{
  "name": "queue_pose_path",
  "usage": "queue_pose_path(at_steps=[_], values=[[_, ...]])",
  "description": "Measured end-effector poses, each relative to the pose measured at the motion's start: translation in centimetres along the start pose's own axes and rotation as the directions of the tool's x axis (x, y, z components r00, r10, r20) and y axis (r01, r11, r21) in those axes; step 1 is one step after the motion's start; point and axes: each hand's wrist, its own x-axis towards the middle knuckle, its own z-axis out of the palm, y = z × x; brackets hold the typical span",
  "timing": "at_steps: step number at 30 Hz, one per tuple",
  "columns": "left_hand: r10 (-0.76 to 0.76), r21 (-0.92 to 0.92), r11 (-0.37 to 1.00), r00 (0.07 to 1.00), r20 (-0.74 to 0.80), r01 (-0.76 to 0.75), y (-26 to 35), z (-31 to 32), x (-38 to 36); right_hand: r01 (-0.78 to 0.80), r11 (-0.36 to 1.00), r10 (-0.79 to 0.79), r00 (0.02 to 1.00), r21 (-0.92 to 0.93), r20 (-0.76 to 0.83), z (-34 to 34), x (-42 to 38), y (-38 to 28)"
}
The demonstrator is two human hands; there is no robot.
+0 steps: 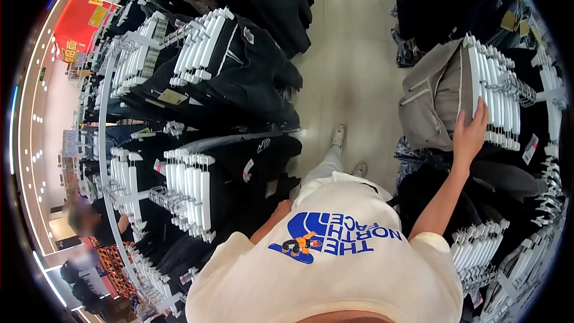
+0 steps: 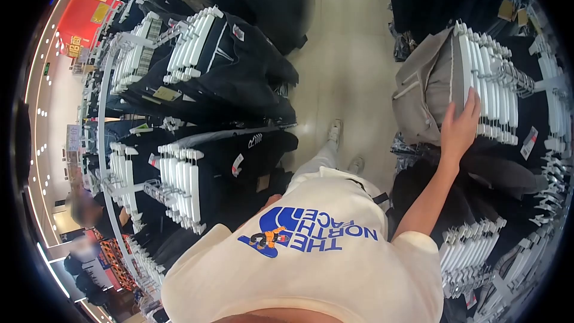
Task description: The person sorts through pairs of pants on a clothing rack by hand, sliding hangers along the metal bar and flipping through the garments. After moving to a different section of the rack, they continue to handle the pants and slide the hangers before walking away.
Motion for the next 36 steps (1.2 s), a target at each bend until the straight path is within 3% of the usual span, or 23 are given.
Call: queue_pose_path(at_steps=[3,5,6,7,8,9,11,13,16,20,22,24,26,28,30,31,33,36], values=[[0.062,-0.029,0.998,0.997,0.043,-0.061,0.5,-2.9,3.8,-0.1,0.985,0.11,0.991,-0.139,0.071,0.7,-0.1,0.2],[0.147,-0.025,0.989,0.985,0.087,-0.145,3.6,-6.9,8.0,-0.034,0.988,0.039,0.999,-0.152,0.026,1.6,-0.2,1.1],[0.057,0.09,0.994,0.994,0.096,-0.065,4.9,-8.8,11.0,-0.072,0.978,0.08,0.996,-0.195,0.033,1.7,-0.1,0.5],[0.048,0.179,0.982,0.998,0.04,-0.054,5.2,-9.2,16.0,-0.108,0.968,0.118,0.992,-0.227,0.034,1.9,0.0,-0.2],[0.077,0.057,0.996,0.993,-0.095,-0.071,8.3,-12.5,16.5,-0.103,0.957,0.111,0.994,-0.27,0.015,2.3,0.0,-0.3],[0.149,0.048,0.989,0.97,-0.194,-0.143,10.7,-15.7,17.2,-0.098,0.945,0.103,0.995,-0.311,0.0,3.0,-0.1,-0.3],[0.166,0.015,0.985,0.938,-0.303,-0.17,14.9,-20.7,19.9,-0.11,0.926,0.097,0.994,-0.361,-0.053,4.2,0.3,-0.5],[0.218,-0.146,0.941,0.877,-0.427,-0.305,18.8,-24.9,21.1,-0.149,0.907,0.13,0.989,-0.393,-0.075,5.0,0.7,-0.9],[0.266,-0.134,0.923,0.851,-0.452,-0.36,22.0,-28.4,23.4,-0.178,0.886,0.142,0.983,-0.428,-0.114,6.3,0.6,-1.7],[0.269,-0.102,0.935,0.868,-0.418,-0.339,21.7,-28.4,25.3,-0.172,0.863,0.116,0.982,-0.475,-0.146,7.1,0.0,-1.4],[0.121,-0.09,0.986,0.969,-0.215,-0.143,20.8,-27.3,24.7,-0.16,0.851,0.086,0.982,-0.5,-0.168,7.3,0.0,-1.0],[0.195,-0.025,0.978,0.956,-0.219,-0.205,17.0,-24.5,25.4,-0.222,0.822,0.167,0.974,-0.525,-0.152,7.3,0.0,-1.1],[0.139,0.01,0.99,0.984,-0.111,-0.139,15.9,-24.3,23.8,-0.254,0.787,0.192,0.967,-0.562,-0.168,7.5,0.5,-2.0],[0.148,0.001,0.989,0.988,-0.047,-0.149,14.7,-24.5,22.4,-0.248,0.854,0.129,0.952,-0.457,-0.276,7.8,0.7,-1.5],[0.021,0.077,0.997,0.999,0.029,-0.023,13.0,-24.1,22.7,-0.232,0.858,0.068,0.936,-0.458,-0.346,7.9,2.0,-3.1],[0.029,0.081,0.996,0.999,0.041,-0.033,13.1,-24.4,22.4,-0.2,0.875,0.004,0.914,-0.44,-0.407,8.3,3.0,-4.6],[-0.1,0.06,0.993,0.994,0.034,0.098,13.3,-25.7,21.6,-0.205,0.878,0.008,0.91,-0.433,-0.414,9.0,4.9,-7.0],[-0.125,0.066,0.99,0.992,0.031,0.123,13.4,-26.5,24.3,-0.146,0.919,-0.021,0.91,-0.366,-0.414,11.1,8.4,-8.4]])
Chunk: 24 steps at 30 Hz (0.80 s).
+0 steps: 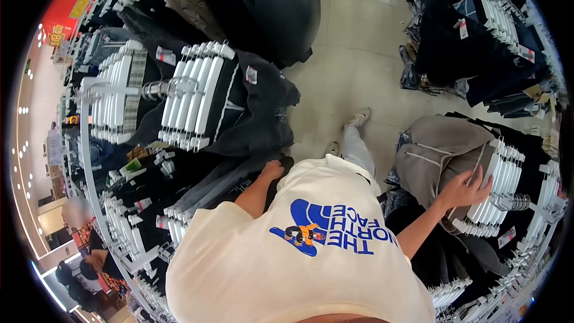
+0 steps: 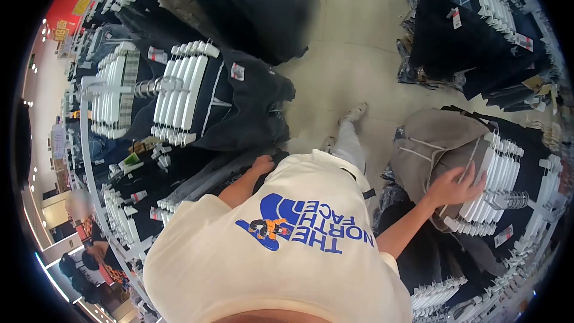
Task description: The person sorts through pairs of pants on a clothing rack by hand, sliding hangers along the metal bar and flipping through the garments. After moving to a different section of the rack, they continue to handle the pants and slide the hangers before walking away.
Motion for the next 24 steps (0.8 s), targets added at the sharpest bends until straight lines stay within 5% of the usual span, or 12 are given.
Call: queue_pose_path(at_steps=[4,7,11,19,24], values=[[0.024,-0.048,0.998,0.998,-0.055,-0.026,3.8,-2.6,2.7,-0.003,0.981,-0.004,0.999,0.196,0.035,5.6,3.4,-2.8],[0.191,-0.147,0.966,0.97,-0.148,-0.213,6.9,-3.9,6.1,-0.03,0.955,-0.001,0.995,0.296,0.104,9.1,5.9,-5.6],[0.265,-0.101,0.956,0.958,-0.11,-0.276,13.7,-8.0,8.4,-0.203,0.86,0.083,0.961,0.468,0.265,14.0,7.7,-8.6],[0.359,-0.046,0.926,0.914,-0.191,-0.374,21.0,-15.0,14.7,-0.133,0.85,-0.038,0.95,0.509,0.31,22.5,14.1,-10.5],[0.323,-0.071,0.935,0.917,-0.233,-0.347,23.1,-19.3,16.6,-0.234,0.768,0.014,0.937,0.596,0.35,28.5,21.4,-12.4]])
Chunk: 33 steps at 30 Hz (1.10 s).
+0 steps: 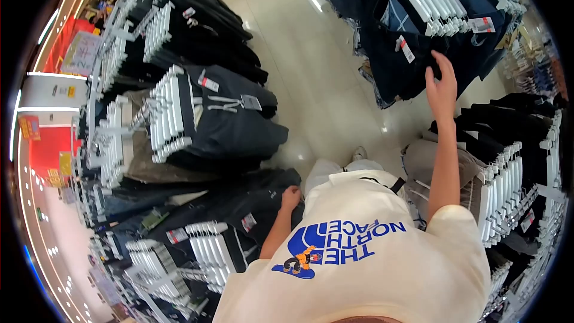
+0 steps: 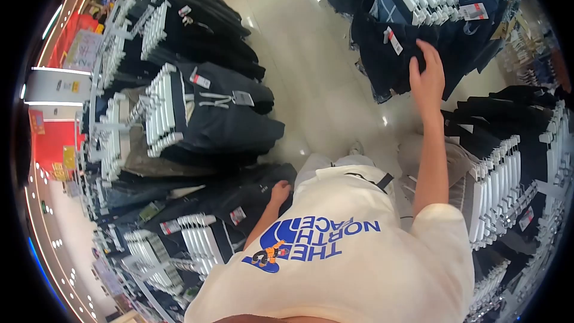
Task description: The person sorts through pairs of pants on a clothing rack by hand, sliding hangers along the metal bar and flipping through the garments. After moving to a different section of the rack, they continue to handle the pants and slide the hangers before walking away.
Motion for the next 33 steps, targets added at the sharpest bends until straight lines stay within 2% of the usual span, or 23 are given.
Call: queue_pose_path(at_steps=[3,5,7,8,9,10,11,14,15,17,19,21,24,26,29,33], values=[[0.04,0.087,0.995,0.997,0.067,-0.046,-1.2,-1.2,2.7,0.045,0.965,-0.096,0.977,-0.26,-0.189,2.9,5.2,1.2],[-0.024,0.134,0.991,0.978,0.209,-0.004,-1.7,-2.4,4.9,0.021,0.957,-0.09,0.97,-0.29,-0.226,4.1,8.1,0.9],[0.034,0.153,0.985,0.953,0.301,-0.083,-3.2,-3.8,8.0,0.005,0.927,-0.099,0.967,-0.374,-0.233,5.8,10.2,1.5],[0.031,0.228,0.966,0.93,0.365,-0.122,-5.0,-3.3,10.9,-0.012,0.905,-0.089,0.972,-0.425,-0.217,6.5,11.1,1.7],[0.028,0.296,0.94,0.903,0.428,-0.17,-3.0,-4.5,11.9,-0.027,0.88,-0.075,0.978,-0.475,-0.195,7.4,11.7,2.0],[0.042,0.315,0.93,0.905,0.424,-0.191,-3.3,-6.0,13.4,0.014,0.824,-0.155,0.967,-0.566,-0.201,8.1,12.2,2.6],[0.039,0.319,0.93,0.914,0.405,-0.181,-3.3,-7.5,15.6,-0.009,0.818,-0.15,0.962,-0.575,-0.229,8.7,12.4,3.0],[0.093,0.302,0.933,0.944,0.317,-0.194,1.3,-12.5,20.1,-0.13,0.68,-0.075,0.967,-0.722,-0.245,9.7,12.8,2.1],[0.107,0.307,0.928,0.938,0.329,-0.213,2.4,-13.7,21.6,-0.146,0.668,-0.071,0.964,-0.73,-0.257,9.9,12.9,1.8],[0.025,0.179,0.982,0.977,0.21,-0.063,5.7,-15.9,24.7,-0.156,0.644,-0.04,0.971,-0.749,-0.237,10.2,12.9,1.3],[0.197,0.092,0.973,0.969,0.151,-0.212,6.3,-16.5,29.7,-0.161,0.613,-0.052,0.969,-0.774,-0.242,10.2,13.1,1.6],[0.246,0.06,0.964,0.955,0.163,-0.259,9.6,-18.1,31.6,-0.103,0.609,-0.089,0.976,-0.787,-0.197,9.8,13.4,2.4],[0.256,0.167,0.943,0.948,0.187,-0.288,12.8,-19.0,34.4,-0.072,0.609,-0.062,0.988,-0.79,-0.138,8.8,13.9,3.7],[0.332,0.092,0.933,0.932,0.145,-0.347,14.7,-18.5,35.1,-0.052,0.632,-0.05,0.993,-0.774,-0.108,8.2,14.0,4.0],[0.381,0.101,0.905,0.892,0.243,-0.414,15.8,-18.0,33.7,-0.035,0.641,-0.089,0.989,-0.767,-0.12,7.7,13.8,4.4],[0.294,0.146,0.922,0.894,0.338,-0.359,12.3,-16.7,33.6,-0.075,0.657,-0.09,0.98,-0.75,-0.177,8.1,13.8,4.6]])
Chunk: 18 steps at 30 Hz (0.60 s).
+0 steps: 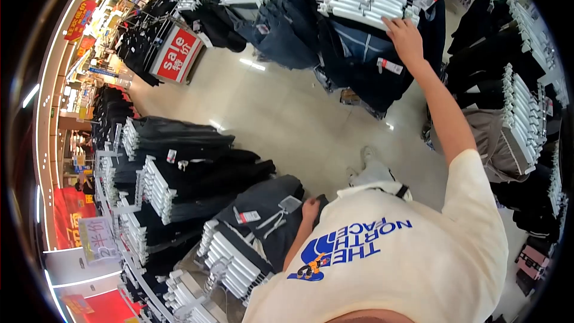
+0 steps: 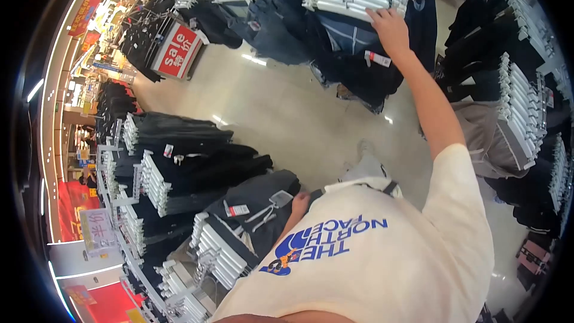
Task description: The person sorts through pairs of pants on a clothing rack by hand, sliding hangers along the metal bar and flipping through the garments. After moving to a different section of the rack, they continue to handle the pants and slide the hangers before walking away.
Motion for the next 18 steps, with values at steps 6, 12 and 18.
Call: queue_pose_path(at_steps=[6,12,18], values=[[-0.174,-0.103,0.979,0.984,0.036,0.177,1.9,-2.9,1.8,-0.062,0.998,0.06,0.994,-0.027,-0.087,0.4,-0.5,-1.5],[0.284,-0.025,0.958,0.955,-0.09,-0.287,19.4,-8.5,15.3,-0.18,0.982,0.171,0.974,-0.05,-0.147,1.4,-0.6,-3.3],[0.865,0.03,0.45,0.427,-0.262,-0.893,48.4,-10.4,18.0,-0.205,0.978,0.206,0.962,0.024,-0.179,2.3,-1.0,-3.4]])
